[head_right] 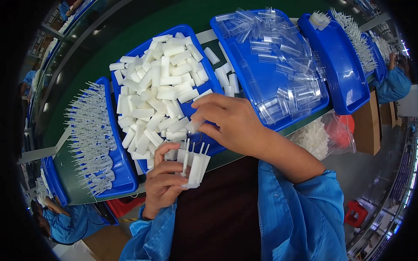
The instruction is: The person attaches white foam pieces onto plastic stems by hand, slides clear plastic tubes over the foam-covered stems, and secures the assembled bundle with a rubber band.
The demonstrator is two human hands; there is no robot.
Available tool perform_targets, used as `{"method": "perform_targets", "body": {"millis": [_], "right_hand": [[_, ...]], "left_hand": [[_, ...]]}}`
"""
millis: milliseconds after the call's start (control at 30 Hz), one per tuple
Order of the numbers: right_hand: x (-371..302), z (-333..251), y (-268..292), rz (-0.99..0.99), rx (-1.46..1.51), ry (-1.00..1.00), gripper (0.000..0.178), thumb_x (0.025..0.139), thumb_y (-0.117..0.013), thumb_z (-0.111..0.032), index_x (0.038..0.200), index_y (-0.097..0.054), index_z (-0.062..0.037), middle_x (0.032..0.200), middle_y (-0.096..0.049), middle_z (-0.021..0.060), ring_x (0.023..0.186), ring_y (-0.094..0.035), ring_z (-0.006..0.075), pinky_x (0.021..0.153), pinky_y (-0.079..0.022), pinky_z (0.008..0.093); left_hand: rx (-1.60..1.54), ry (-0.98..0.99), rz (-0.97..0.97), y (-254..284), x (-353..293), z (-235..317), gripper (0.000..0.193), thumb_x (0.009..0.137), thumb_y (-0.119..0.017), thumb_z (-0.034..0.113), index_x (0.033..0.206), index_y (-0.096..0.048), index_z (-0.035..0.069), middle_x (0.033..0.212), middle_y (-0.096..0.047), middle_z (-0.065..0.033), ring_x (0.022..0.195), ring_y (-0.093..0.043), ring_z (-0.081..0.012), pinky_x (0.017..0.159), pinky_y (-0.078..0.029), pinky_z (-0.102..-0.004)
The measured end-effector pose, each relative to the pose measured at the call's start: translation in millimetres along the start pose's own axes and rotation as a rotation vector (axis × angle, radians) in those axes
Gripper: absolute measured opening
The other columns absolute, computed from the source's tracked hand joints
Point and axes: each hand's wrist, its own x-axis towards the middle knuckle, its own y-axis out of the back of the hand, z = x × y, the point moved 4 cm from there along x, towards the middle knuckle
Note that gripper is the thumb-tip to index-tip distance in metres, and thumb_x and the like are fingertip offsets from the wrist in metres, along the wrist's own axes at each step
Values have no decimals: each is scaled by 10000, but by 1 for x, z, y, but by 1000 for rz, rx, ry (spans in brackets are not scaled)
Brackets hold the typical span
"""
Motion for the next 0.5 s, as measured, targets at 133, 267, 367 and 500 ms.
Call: {"method": "perform_targets", "body": {"millis": [133,267,367,500], "right_hand": [[0,-2,5,23,-19,153,201,643,-706,9,815,-626,-56,956,-659,103,734,-665,205,613,-534,270],[-1,-1,9,58,-74,245,185,648,-699,-5,806,-620,-59,942,-668,97,702,-661,182,570,-516,257],[-3,-1,12,97,-95,312,173,650,-701,-29,799,-622,-67,924,-674,88,674,-651,161,534,-485,248],[-6,-1,15,80,-123,324,155,660,-707,-58,790,-625,-76,921,-674,79,669,-646,154,528,-466,251]], "left_hand": [[29,29,-34,-3,2,-4,182,727,-711,195,902,-672,163,933,-649,-4,1153,-465,-348,1015,-182,-512],[10,36,-27,-6,3,-4,170,730,-710,194,893,-671,162,937,-651,-6,1161,-463,-347,1021,-171,-507],[-33,49,-19,-7,3,-5,165,735,-707,200,891,-669,162,938,-653,-6,1164,-462,-347,1028,-161,-503],[-78,60,2,-8,4,-7,177,736,-708,213,899,-666,159,929,-652,-8,1163,-463,-347,1031,-154,-495]]}}
